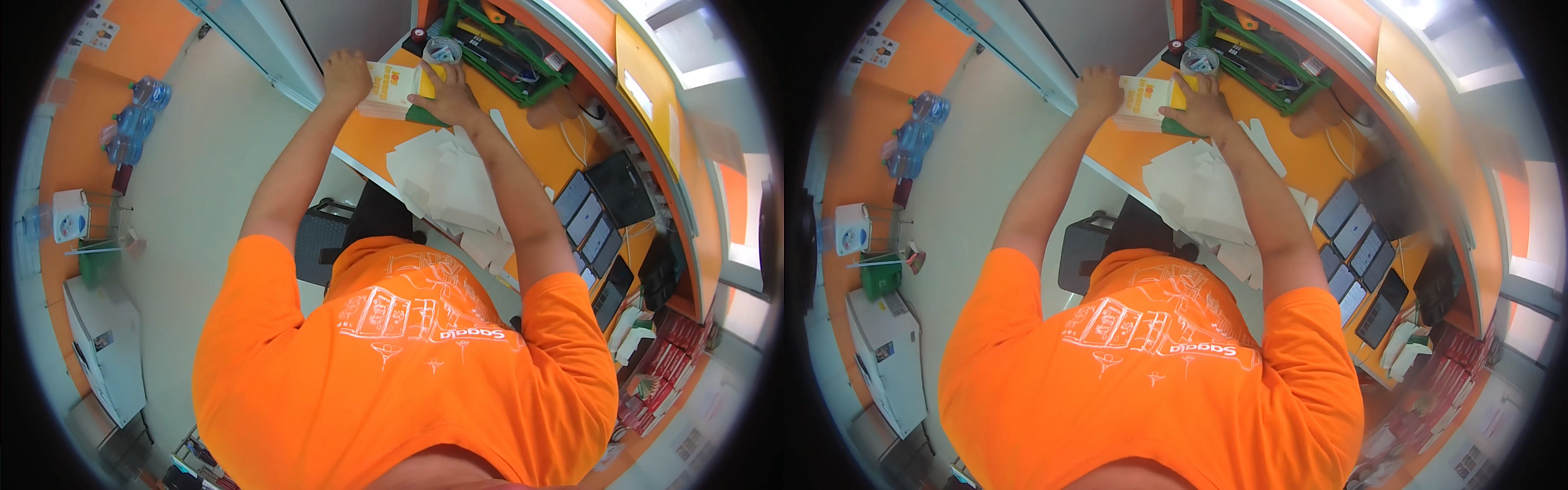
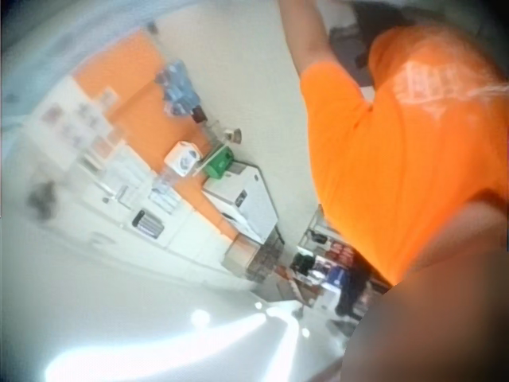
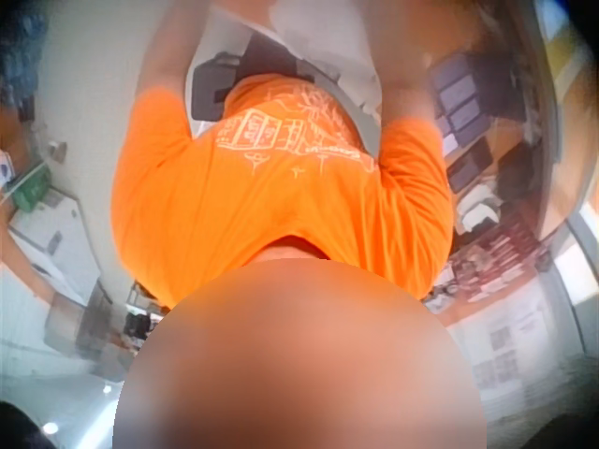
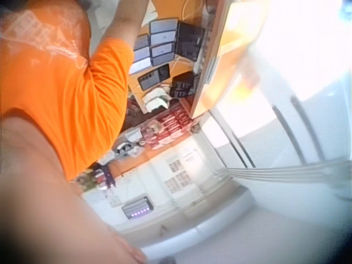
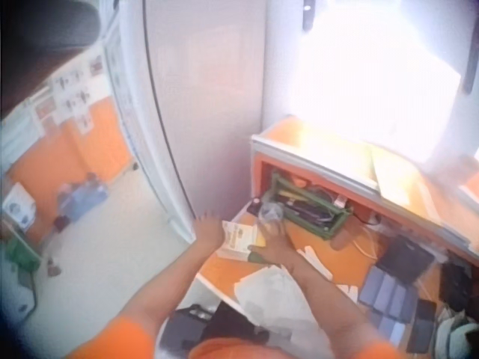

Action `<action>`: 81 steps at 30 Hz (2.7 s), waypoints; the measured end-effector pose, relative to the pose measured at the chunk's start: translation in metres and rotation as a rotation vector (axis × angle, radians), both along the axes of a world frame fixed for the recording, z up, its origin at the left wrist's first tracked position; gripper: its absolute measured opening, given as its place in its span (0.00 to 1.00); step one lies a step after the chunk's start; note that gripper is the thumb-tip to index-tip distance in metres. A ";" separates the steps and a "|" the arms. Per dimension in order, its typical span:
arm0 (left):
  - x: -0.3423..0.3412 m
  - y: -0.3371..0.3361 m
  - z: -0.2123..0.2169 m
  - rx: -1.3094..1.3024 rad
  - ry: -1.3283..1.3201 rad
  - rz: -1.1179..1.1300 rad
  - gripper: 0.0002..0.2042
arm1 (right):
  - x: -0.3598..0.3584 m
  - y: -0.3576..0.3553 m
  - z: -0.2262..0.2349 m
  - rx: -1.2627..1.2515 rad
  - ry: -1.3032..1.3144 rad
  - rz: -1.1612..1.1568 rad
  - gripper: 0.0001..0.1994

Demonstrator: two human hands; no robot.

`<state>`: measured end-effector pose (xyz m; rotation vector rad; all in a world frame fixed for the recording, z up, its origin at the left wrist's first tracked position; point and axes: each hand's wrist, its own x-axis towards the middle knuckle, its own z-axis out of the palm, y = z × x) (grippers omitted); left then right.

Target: The person folds flat cardboard food boxes into their three-dimensional shape at a counter. They then walk to a deep fryer, use tongs to transfer fried food into a box, and return to the counter to continue folding more boxes.

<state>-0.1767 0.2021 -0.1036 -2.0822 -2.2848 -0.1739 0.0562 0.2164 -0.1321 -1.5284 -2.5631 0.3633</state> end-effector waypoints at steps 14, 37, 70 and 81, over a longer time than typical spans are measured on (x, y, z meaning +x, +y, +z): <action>0.032 -0.006 -0.108 0.256 -0.047 -0.409 0.27 | -0.007 -0.017 -0.023 0.174 0.030 -0.031 0.53; 0.039 0.005 -0.091 -0.007 -0.222 -0.426 0.26 | -0.021 -0.003 -0.011 0.101 0.024 -0.181 0.35; 0.023 0.015 -0.106 0.479 -0.153 -0.569 0.19 | 0.149 -0.198 -0.005 -0.385 0.347 -0.154 0.20; 0.100 -0.083 -0.035 0.052 -0.754 -0.628 0.12 | 0.147 -0.217 -0.082 -0.262 0.241 0.075 0.21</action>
